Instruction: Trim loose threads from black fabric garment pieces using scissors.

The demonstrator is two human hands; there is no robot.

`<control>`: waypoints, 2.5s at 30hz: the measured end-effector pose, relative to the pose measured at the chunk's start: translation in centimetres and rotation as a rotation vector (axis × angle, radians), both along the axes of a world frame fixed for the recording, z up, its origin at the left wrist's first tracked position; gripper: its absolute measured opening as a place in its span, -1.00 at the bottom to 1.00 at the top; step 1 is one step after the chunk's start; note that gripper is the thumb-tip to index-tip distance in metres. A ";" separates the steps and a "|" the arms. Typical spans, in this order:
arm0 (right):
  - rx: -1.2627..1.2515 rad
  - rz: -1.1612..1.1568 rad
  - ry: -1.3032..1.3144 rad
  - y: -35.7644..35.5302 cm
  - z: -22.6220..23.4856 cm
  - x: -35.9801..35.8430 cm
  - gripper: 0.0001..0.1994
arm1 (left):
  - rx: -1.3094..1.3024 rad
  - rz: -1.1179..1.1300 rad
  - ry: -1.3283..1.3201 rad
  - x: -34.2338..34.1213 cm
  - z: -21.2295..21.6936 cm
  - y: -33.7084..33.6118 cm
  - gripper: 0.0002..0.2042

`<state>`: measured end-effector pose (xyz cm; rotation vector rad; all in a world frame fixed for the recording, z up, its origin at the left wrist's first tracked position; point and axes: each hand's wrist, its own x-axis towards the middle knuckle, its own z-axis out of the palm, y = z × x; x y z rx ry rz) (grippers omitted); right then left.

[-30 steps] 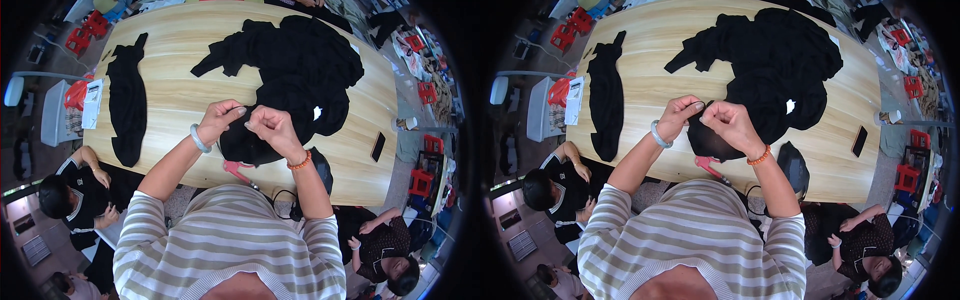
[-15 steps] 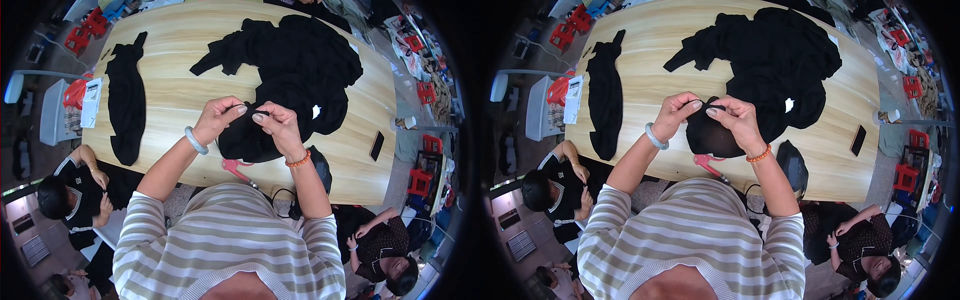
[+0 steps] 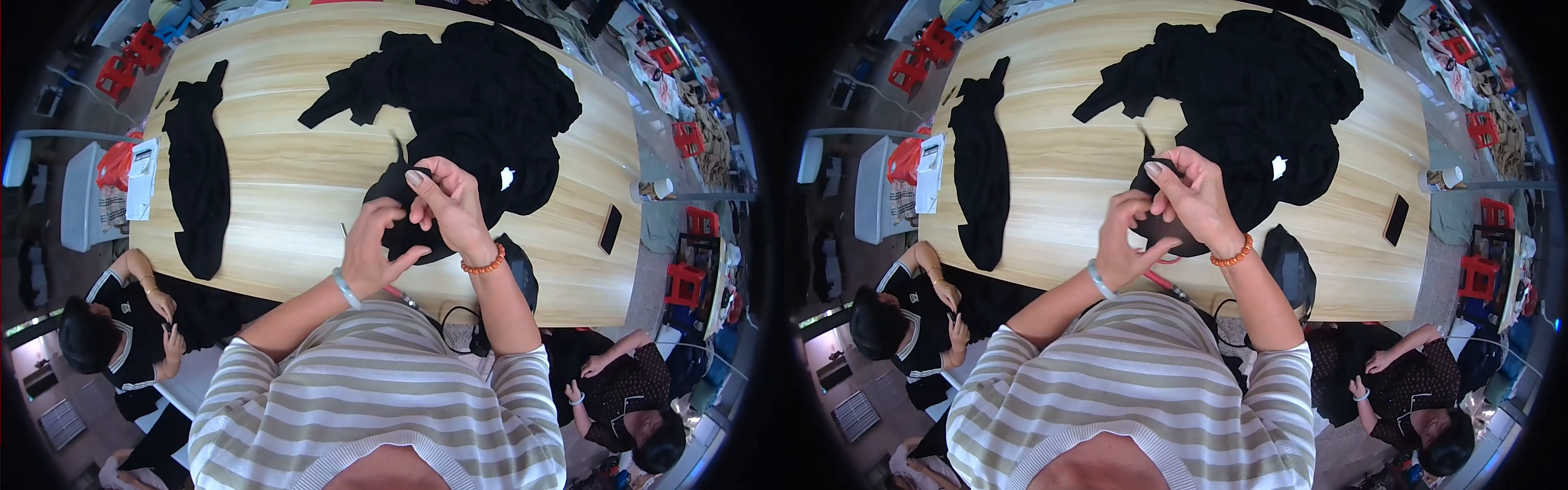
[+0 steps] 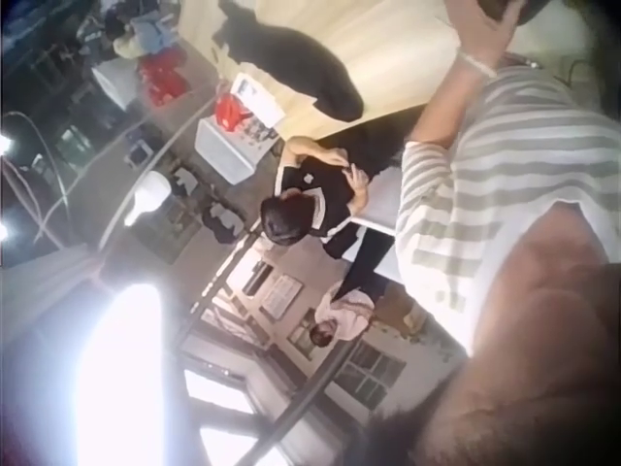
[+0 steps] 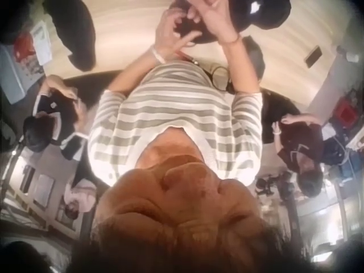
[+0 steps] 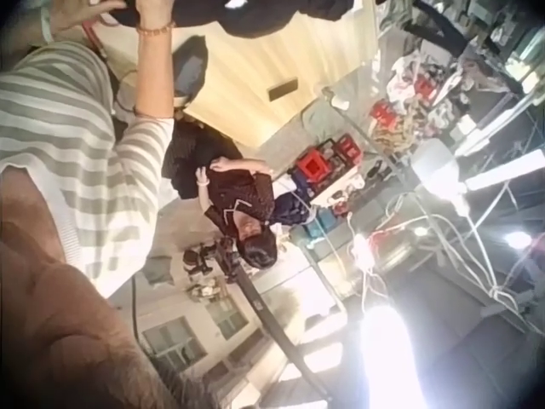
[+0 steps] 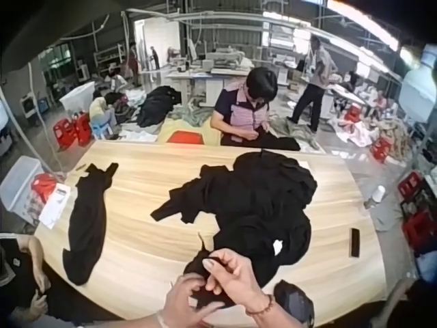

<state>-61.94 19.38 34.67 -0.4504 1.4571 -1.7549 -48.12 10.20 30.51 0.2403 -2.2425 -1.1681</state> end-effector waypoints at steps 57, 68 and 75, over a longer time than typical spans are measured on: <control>-0.035 0.019 0.984 1.2 -0.3 0.7 -0.83 | 0.689 -0.325 0.023 -1.6 1.0 -5.1 -0.88; -0.046 -0.007 1.051 1.1 -0.5 0.7 -0.87 | 0.875 -0.248 -0.121 -1.2 0.5 -5.3 -0.90; 0.037 0.085 1.008 1.6 -1.0 0.6 -0.88 | 0.846 -0.276 -0.082 -1.2 0.9 -4.4 -0.90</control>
